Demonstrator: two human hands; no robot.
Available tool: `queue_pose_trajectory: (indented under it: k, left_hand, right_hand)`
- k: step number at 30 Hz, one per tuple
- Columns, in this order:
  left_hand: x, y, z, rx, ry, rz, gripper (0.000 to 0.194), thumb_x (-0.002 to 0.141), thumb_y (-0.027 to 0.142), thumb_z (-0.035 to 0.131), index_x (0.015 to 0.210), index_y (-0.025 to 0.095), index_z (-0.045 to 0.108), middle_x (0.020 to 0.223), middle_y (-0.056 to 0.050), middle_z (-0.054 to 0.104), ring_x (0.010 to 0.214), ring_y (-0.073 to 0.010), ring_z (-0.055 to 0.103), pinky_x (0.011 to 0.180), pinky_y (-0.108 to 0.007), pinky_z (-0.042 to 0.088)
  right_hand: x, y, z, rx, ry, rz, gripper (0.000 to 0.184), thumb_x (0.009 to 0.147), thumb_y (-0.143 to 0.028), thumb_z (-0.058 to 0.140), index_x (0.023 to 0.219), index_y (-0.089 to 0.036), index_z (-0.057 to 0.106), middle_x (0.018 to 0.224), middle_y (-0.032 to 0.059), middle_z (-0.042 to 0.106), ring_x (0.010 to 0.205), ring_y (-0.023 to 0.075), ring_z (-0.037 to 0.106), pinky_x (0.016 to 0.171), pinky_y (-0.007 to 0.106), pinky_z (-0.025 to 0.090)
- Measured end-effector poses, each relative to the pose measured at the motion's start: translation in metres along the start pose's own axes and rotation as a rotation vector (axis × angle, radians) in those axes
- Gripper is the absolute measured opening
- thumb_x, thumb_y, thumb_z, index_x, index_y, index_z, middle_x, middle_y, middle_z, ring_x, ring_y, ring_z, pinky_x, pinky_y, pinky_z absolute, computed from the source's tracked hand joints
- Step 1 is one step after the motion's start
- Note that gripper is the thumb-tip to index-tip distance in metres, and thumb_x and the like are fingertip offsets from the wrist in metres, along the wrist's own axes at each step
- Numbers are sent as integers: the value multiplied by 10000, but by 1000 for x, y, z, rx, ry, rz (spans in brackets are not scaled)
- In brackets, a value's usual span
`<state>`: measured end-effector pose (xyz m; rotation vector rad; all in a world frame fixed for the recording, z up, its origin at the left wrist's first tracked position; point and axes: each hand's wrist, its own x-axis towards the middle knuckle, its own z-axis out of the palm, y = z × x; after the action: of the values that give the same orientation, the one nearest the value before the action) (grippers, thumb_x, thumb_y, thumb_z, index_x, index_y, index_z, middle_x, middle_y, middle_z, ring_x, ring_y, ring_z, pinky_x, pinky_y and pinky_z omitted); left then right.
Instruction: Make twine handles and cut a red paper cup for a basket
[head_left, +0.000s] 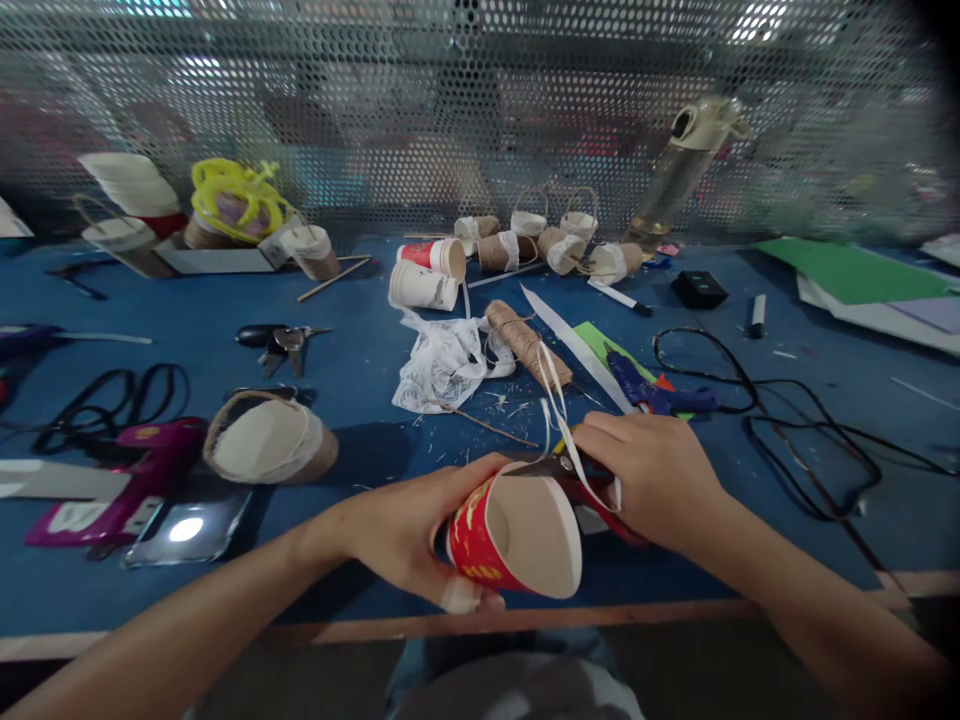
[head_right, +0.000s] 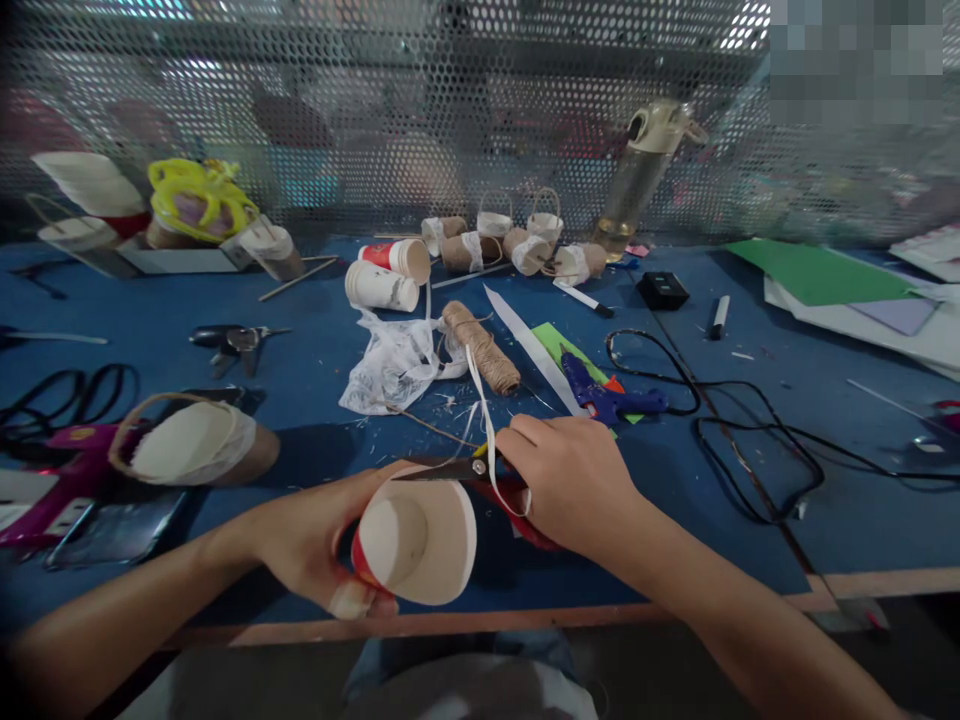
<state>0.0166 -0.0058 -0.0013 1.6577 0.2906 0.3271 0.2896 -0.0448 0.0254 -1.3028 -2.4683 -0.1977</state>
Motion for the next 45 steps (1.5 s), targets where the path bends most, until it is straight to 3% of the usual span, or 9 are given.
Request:
queue_pose_trajectory:
  k: [6, 12, 16, 21, 29, 34, 39, 41, 45]
  left_hand:
    - [3, -4, 1, -117, -46, -9, 929, 589, 508, 949, 1353, 193, 525, 1173, -122, 699, 977, -292, 693, 810, -354, 587]
    - [0, -10, 5, -142, -61, -15, 736, 593, 415, 954, 1185, 198, 574, 1051, -80, 734, 841, -243, 714, 713, -298, 586]
    - [2, -5, 7, -195, -67, -51, 724, 598, 374, 962, 1186, 194, 581, 1025, -72, 741, 833, -232, 722, 719, -287, 591]
    - [8, -2, 5, -203, -161, -33, 573, 601, 377, 962, 1013, 192, 610, 911, -66, 739, 777, -232, 719, 693, -290, 607]
    - [13, 1, 5, -137, -192, 47, 652, 622, 416, 947, 1136, 179, 624, 999, -75, 741, 857, -252, 718, 792, -309, 602]
    - [14, 4, 4, -159, -153, 88, 617, 600, 335, 958, 1110, 178, 648, 1049, -77, 724, 913, -254, 702, 860, -323, 603]
    - [0, -6, 7, -311, -121, -36, 759, 597, 335, 964, 1236, 193, 579, 988, -64, 736, 803, -225, 717, 717, -294, 606]
    - [-4, -8, 8, -378, -115, -108, 769, 615, 348, 962, 1246, 206, 546, 922, -40, 729, 711, -194, 697, 654, -272, 588]
    - [-5, 1, 6, -255, 11, -81, 816, 572, 365, 981, 1256, 204, 566, 1080, -77, 732, 911, -257, 710, 771, -307, 594]
  right_hand:
    - [2, -2, 0, 10, 6, -36, 250, 703, -26, 492, 806, -159, 677, 754, 60, 691, 596, 171, 507, 594, 306, 293]
    - [1, -1, 0, 24, -16, -65, 193, 706, -30, 498, 708, -180, 617, 651, 21, 599, 525, 154, 395, 548, 318, 215]
    - [2, -1, 2, 40, -4, -79, 234, 698, -18, 482, 761, -163, 655, 716, 48, 650, 573, 165, 456, 575, 317, 258]
    - [4, -3, 4, 57, 2, -110, 236, 701, -14, 492, 754, -175, 656, 695, 40, 641, 567, 170, 448, 572, 313, 263]
    - [2, -5, 4, 67, 28, -120, 239, 694, -20, 489, 761, -176, 657, 695, 37, 647, 545, 163, 448, 566, 320, 265]
    - [1, -5, 7, 103, 25, -117, 255, 737, -42, 498, 859, -154, 692, 810, 78, 723, 610, 186, 549, 583, 320, 327]
    - [3, -4, 2, 360, 21, 5, 85, 859, -132, 584, 799, -176, 624, 751, 33, 654, 599, 156, 550, 571, 283, 362]
    - [4, -3, -2, 473, 5, 79, 142, 891, -192, 651, 766, -188, 586, 717, 1, 603, 587, 134, 530, 569, 259, 374]
    - [4, -1, -4, 567, 25, 115, 71, 909, -190, 685, 907, -177, 615, 812, 18, 625, 692, 148, 586, 650, 253, 438]
